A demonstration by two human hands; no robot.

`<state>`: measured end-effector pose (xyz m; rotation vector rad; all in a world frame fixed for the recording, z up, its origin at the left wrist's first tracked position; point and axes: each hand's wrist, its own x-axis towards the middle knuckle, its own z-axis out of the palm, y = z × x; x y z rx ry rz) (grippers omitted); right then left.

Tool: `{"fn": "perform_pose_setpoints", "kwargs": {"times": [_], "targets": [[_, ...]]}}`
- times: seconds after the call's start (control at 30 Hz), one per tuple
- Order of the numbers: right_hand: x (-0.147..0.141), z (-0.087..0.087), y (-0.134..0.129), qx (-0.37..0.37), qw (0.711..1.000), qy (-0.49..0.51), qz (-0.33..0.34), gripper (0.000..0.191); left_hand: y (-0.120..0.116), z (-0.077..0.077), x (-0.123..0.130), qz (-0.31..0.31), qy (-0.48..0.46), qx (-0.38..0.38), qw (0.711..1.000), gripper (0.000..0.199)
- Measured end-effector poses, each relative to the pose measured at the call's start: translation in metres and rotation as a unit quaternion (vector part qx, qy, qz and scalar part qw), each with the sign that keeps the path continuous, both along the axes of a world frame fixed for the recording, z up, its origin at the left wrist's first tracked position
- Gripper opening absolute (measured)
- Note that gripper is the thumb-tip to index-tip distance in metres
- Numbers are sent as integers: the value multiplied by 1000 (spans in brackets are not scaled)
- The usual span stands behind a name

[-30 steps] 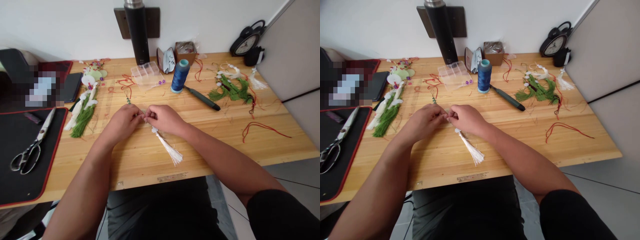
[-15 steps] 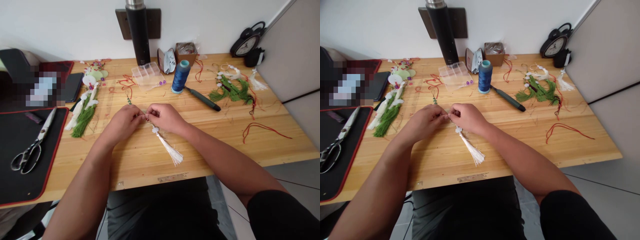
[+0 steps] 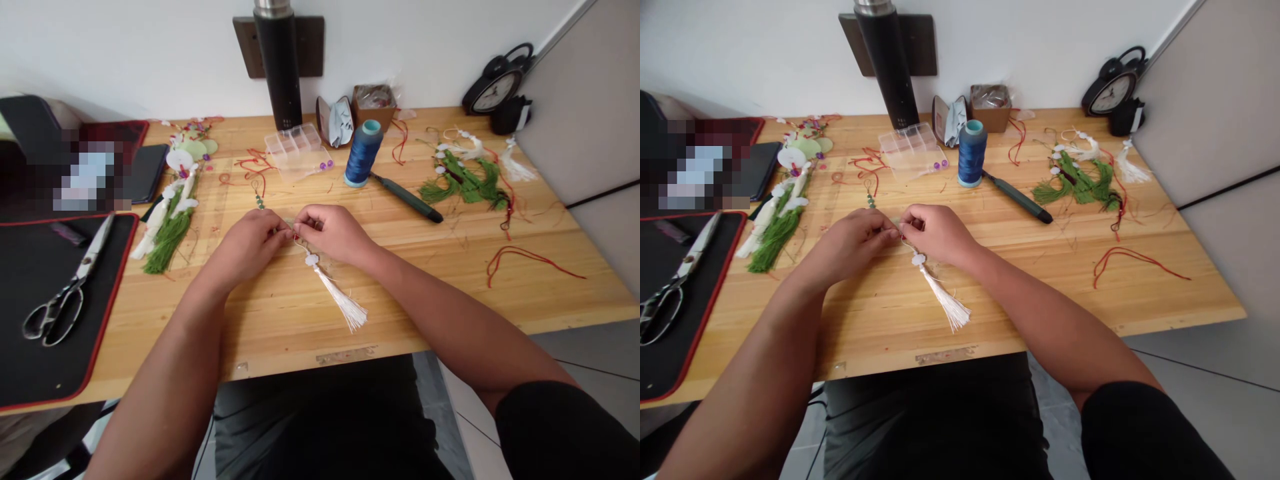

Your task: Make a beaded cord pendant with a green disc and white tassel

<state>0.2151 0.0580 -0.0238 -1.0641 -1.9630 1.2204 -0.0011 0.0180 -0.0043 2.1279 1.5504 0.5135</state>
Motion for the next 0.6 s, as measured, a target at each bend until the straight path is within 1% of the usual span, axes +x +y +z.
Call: {"fn": "perform_pose_setpoints", "kwargs": {"times": [0.3, 0.6], "targets": [[1, 3, 0, 2, 1000, -17, -13, 13, -1, 1, -1, 2, 10, 4, 1000, 27], [2, 0, 1, -4, 1000, -9, -26, 15, -1, 4, 1, 3, 11, -4, 1000, 27]]}}
